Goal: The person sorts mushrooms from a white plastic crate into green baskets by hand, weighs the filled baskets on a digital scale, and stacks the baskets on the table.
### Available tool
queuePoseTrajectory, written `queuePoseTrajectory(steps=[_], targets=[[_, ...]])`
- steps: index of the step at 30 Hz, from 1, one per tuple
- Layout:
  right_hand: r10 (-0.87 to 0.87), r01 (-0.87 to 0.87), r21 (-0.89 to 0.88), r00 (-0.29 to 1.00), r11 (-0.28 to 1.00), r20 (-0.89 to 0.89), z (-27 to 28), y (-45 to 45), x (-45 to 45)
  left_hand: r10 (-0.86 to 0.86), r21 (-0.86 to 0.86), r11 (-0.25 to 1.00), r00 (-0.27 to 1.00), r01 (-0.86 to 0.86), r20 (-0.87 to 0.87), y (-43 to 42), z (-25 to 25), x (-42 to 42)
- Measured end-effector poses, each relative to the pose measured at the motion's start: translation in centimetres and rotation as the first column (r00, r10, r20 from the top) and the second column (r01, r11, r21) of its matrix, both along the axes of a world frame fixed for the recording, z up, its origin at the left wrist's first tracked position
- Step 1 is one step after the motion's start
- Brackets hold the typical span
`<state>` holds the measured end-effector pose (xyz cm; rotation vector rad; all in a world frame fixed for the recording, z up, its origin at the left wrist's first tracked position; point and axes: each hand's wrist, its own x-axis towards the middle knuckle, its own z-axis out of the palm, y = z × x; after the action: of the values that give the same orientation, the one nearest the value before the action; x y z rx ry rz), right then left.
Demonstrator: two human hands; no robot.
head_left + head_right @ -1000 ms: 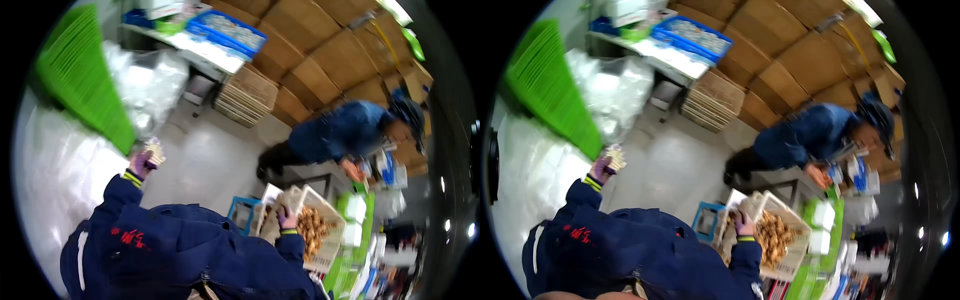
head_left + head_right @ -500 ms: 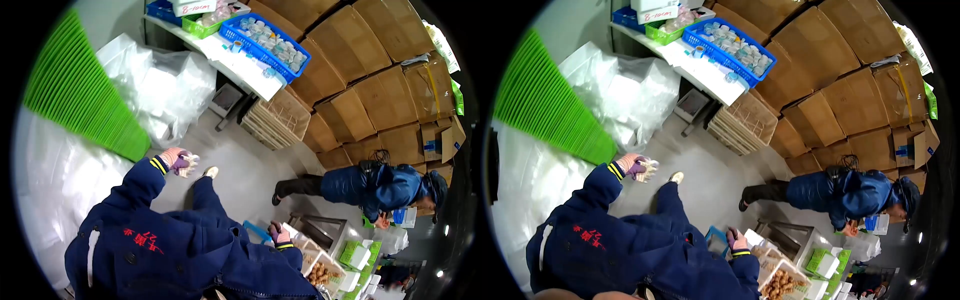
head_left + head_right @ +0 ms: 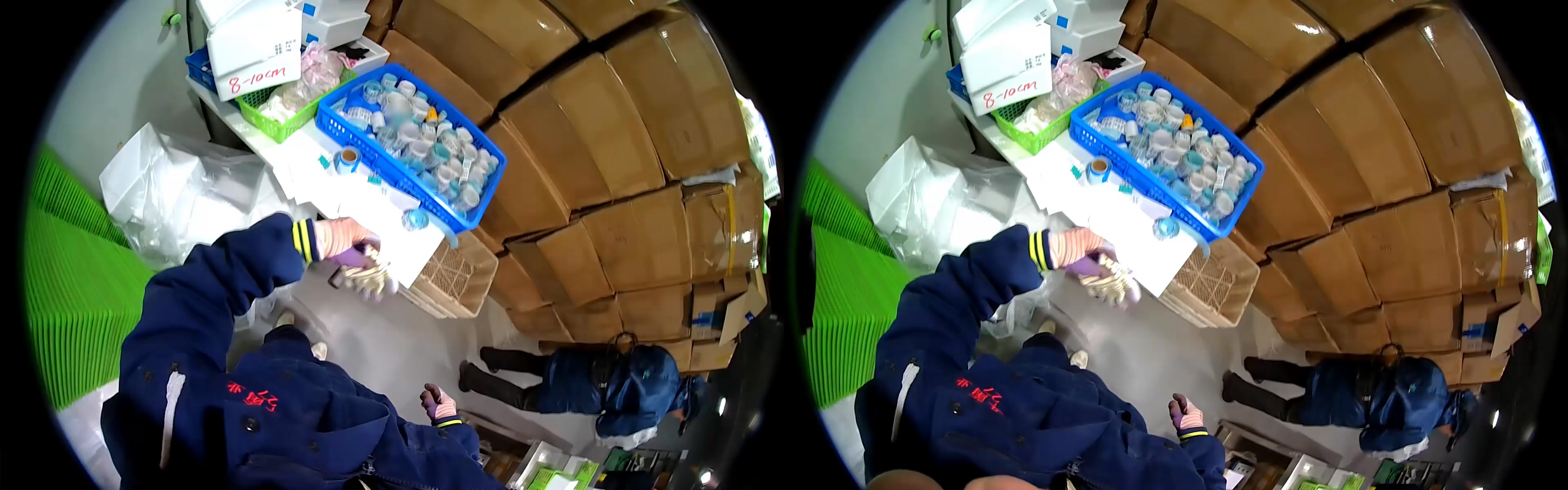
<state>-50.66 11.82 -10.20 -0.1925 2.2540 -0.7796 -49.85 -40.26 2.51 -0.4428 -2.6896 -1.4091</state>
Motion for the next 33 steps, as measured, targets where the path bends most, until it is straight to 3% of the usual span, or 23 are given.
queuePoseTrajectory(steps=[1,2,3,4,5,6,8,9,10,11,12,13,14,15,17,19,20,22,23,25,26,28,33], targets=[[-0.04,0.04,-0.012,0.999,0.999,-0.019,1.7,-2.2,-1.1,0.052,-0.025,0.998,0.996,-0.054,-0.076,-1.7,2.6,-1.8],[-0.068,0.068,-0.006,0.998,0.998,-0.019,1.2,-3.3,-2.4,0.064,0.244,0.969,0.993,-0.038,-0.1,-3.1,2.4,-4.9],[-0.096,0.096,0.002,0.995,0.995,-0.02,0.7,-4.2,-3.6,0.142,0.198,0.967,0.984,-0.16,0.106,-5.3,4.8,-7.4],[-0.054,0.056,0.022,0.996,0.998,-0.077,0.8,-5.6,-4.6,0.156,0.419,0.872,0.955,-0.253,0.253,-7.8,5.7,-10.0],[-0.067,0.067,-0.003,0.995,0.998,-0.074,-0.2,-7.0,-5.3,0.216,0.637,0.734,0.97,-0.237,0.112,-10.7,6.1,-12.4],[-0.128,0.126,-0.033,0.991,0.991,-0.039,-0.1,-8.4,-5.9,0.321,0.61,0.723,0.94,-0.324,0.118,-14.3,6.6,-15.4],[-0.223,0.224,-0.124,0.975,0.967,0.021,1.5,-12.5,-6.8,0.236,0.891,0.164,0.894,-0.424,0.382,-22.2,8.1,-20.3],[-0.241,0.244,-0.112,0.97,0.963,0.036,0.7,-13.3,-7.3,0.174,0.948,-0.102,0.933,-0.301,0.315,-27.5,6.2,-24.3],[-0.242,0.248,-0.077,0.967,0.966,0.076,0.5,-14.0,-7.4,0.551,0.804,0.388,0.813,-0.452,0.191,-31.5,4.4,-26.7],[-0.245,0.253,-0.045,0.961,0.967,0.125,0.4,-15.3,-7.8,0.698,0.776,0.325,0.691,-0.54,0.189,-35.4,3.3,-29.1],[-0.236,0.244,-0.047,0.963,0.969,0.129,2.1,-17.1,-8.1,0.607,0.893,0.032,0.718,-0.45,0.34,-38.6,2.5,-30.7],[-0.235,0.242,-0.045,0.963,0.969,0.135,3.6,-18.9,-8.5,0.79,0.693,0.255,0.558,-0.675,0.253,-42.7,-1.0,-32.1],[-0.304,0.308,0.004,0.937,0.951,0.174,2.7,-18.6,-8.6,0.946,0.204,0.293,0.314,-0.934,0.081,-46.2,-3.6,-33.0],[-0.319,0.321,0.021,0.929,0.947,0.187,3.2,-19.6,-9.0,0.987,-0.173,0.084,0.105,-0.981,-0.118,-50.0,-6.6,-34.2],[-0.289,0.275,0.114,0.948,0.955,0.137,4.9,-21.5,-9.7,0.992,-0.492,0.018,0.078,-0.871,-0.102,-49.1,-5.1,-33.4],[-0.344,0.323,0.133,0.918,0.937,0.195,4.5,-22.2,-10.2,0.756,-0.123,-0.257,-0.12,-0.959,-0.643,-46.4,-4.2,-34.0],[-0.339,0.319,0.13,0.921,0.939,0.193,4.6,-22.7,-10.7,0.76,-0.128,-0.251,-0.114,-0.96,-0.64,-46.1,-3.9,-34.6],[-0.335,0.316,0.125,0.922,0.941,0.196,4.7,-24.1,-11.3,0.623,-0.29,-0.207,0.103,-0.935,-0.776,-46.6,-2.9,-35.7],[-0.372,0.356,0.111,0.902,0.928,0.218,4.9,-24.6,-11.6,0.846,-0.583,-0.008,0.305,-0.813,-0.437,-47.2,-2.5,-36.7],[-0.412,0.401,0.096,0.877,0.911,0.245,4.4,-25.0,-11.8,0.963,-0.682,0.17,0.267,-0.712,-0.038,-49.4,-3.5,-39.3],[-0.413,0.401,0.101,0.883,0.911,0.222,3.6,-24.2,-11.3,0.913,-0.668,0.195,0.381,-0.718,-0.143,-49.6,-4.9,-39.0],[-0.424,0.415,0.092,0.881,0.905,0.209,3.1,-23.3,-10.5,0.899,-0.529,0.259,0.402,-0.808,-0.175,-50.2,-6.7,-39.2],[-0.492,0.492,0.069,0.831,0.868,0.26,1.8,-22.0,-8.2,0.897,-0.649,0.325,0.442,-0.688,-0.019,-51.2,-7.3,-40.8]])
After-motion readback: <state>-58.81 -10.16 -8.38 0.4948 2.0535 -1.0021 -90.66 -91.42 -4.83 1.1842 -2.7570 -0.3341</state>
